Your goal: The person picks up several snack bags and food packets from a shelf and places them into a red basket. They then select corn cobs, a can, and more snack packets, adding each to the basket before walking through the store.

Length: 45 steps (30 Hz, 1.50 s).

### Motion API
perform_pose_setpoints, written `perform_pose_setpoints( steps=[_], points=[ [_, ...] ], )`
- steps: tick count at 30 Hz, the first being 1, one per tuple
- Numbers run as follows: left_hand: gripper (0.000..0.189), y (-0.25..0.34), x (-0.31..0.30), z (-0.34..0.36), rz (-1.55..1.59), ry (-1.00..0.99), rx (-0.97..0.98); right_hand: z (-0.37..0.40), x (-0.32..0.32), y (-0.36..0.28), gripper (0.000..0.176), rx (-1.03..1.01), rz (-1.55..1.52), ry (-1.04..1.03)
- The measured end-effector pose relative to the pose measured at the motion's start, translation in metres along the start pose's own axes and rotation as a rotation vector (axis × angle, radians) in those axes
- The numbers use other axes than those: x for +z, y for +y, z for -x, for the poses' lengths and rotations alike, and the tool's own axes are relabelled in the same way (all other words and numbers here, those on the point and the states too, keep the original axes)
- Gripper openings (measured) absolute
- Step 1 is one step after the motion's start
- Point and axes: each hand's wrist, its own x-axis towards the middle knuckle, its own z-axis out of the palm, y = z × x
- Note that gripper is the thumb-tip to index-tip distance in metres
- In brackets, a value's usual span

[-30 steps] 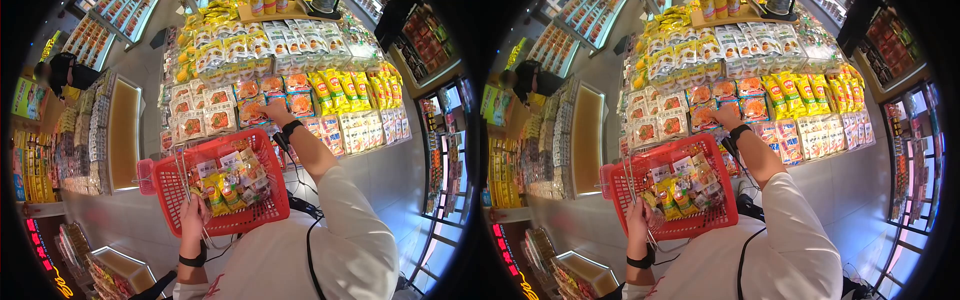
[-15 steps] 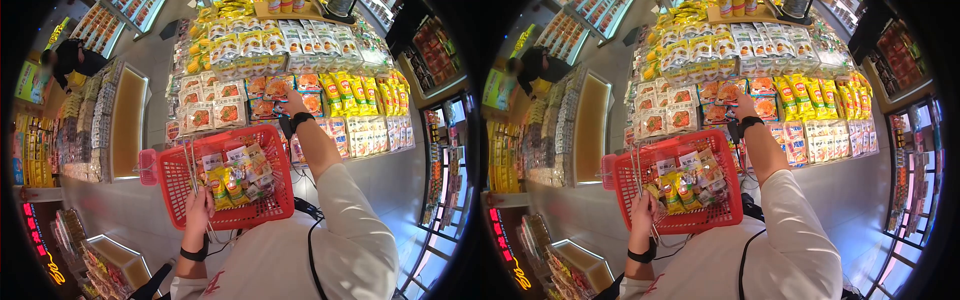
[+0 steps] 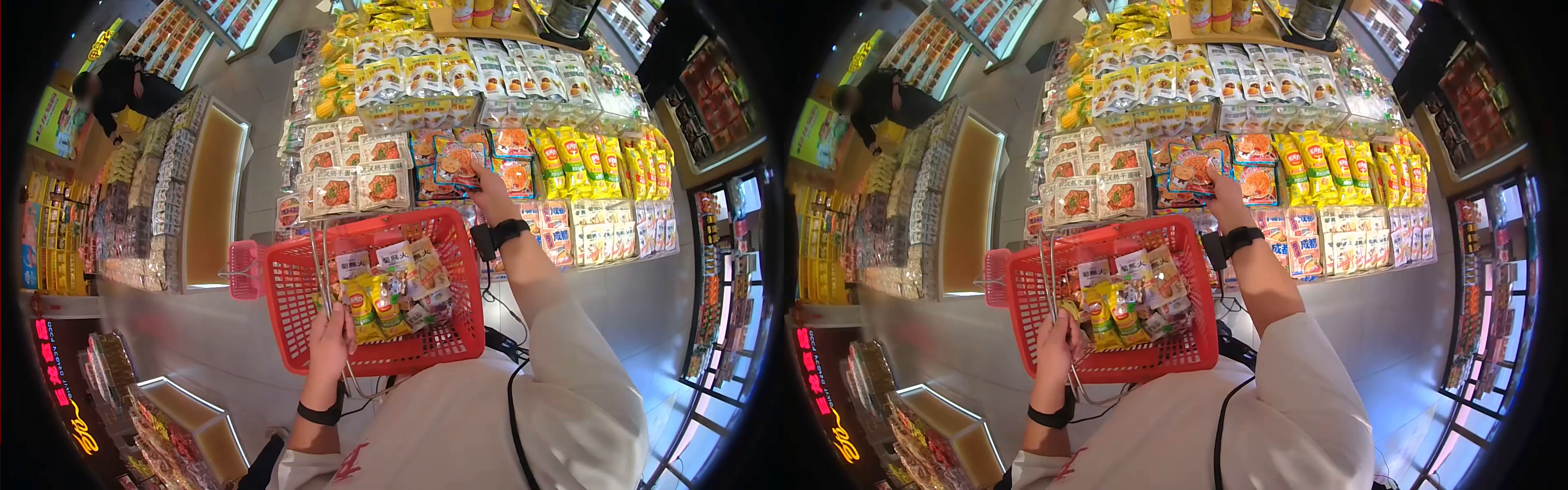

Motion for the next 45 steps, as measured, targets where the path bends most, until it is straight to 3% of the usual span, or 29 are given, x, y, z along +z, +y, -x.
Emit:
perform_pose_setpoints(
  steps=[1,3,6,10,15,17,20,23,25,27,33,39,40,45],
  points=[
    [0.033,0.000,-0.001,0.000,-0.001,-0.001,-0.001,0.001,-0.012,0.007,0.025,-0.144,0.204,-0.082],
    [0.034,0.001,-0.002,-0.001,0.003,-0.019,0.007,0.072,0.014,-0.031,0.022,-0.127,0.001,-0.066],
    [0.035,0.003,-0.003,-0.002,0.004,-0.018,-0.001,0.125,0.012,-0.060,0.024,-0.098,-0.089,-0.228],
    [0.035,0.002,-0.003,-0.005,0.012,-0.014,-0.026,0.201,0.023,-0.082,0.024,-0.097,0.012,-0.334],
    [0.035,0.006,0.001,-0.007,0.029,-0.018,-0.035,0.235,0.024,-0.024,0.035,0.052,0.378,-0.609],
    [0.035,0.004,0.001,-0.009,0.035,-0.015,-0.031,0.247,0.023,0.012,0.042,-0.157,0.625,-0.670],
    [0.036,0.006,0.002,-0.011,0.019,-0.016,-0.012,0.256,0.023,0.021,0.050,-0.526,1.046,-0.524],
    [0.041,0.008,0.002,-0.006,-0.002,-0.017,-0.012,0.231,0.034,-0.016,0.052,-0.353,0.849,-0.474],
    [0.042,0.007,0.002,-0.009,0.015,-0.016,-0.010,0.185,0.043,-0.045,0.052,-0.469,0.793,-0.441],
    [0.042,0.009,0.002,-0.009,0.003,-0.032,0.002,0.128,0.059,-0.073,0.055,-0.601,0.782,-0.269],
    [0.042,0.005,-0.001,-0.011,0.039,-0.036,-0.006,0.001,0.128,-0.170,0.070,-0.735,1.344,-0.003],
    [0.039,0.007,0.000,-0.011,0.052,-0.031,-0.016,-0.047,0.177,-0.171,0.081,-0.560,1.670,0.301],
    [0.039,0.007,-0.001,-0.011,0.042,-0.025,-0.021,-0.066,0.175,-0.162,0.081,-0.655,1.617,0.318],
    [0.037,0.010,-0.001,-0.010,0.040,-0.023,-0.052,-0.091,0.177,-0.161,0.076,-0.577,1.717,0.280]
  ],
)
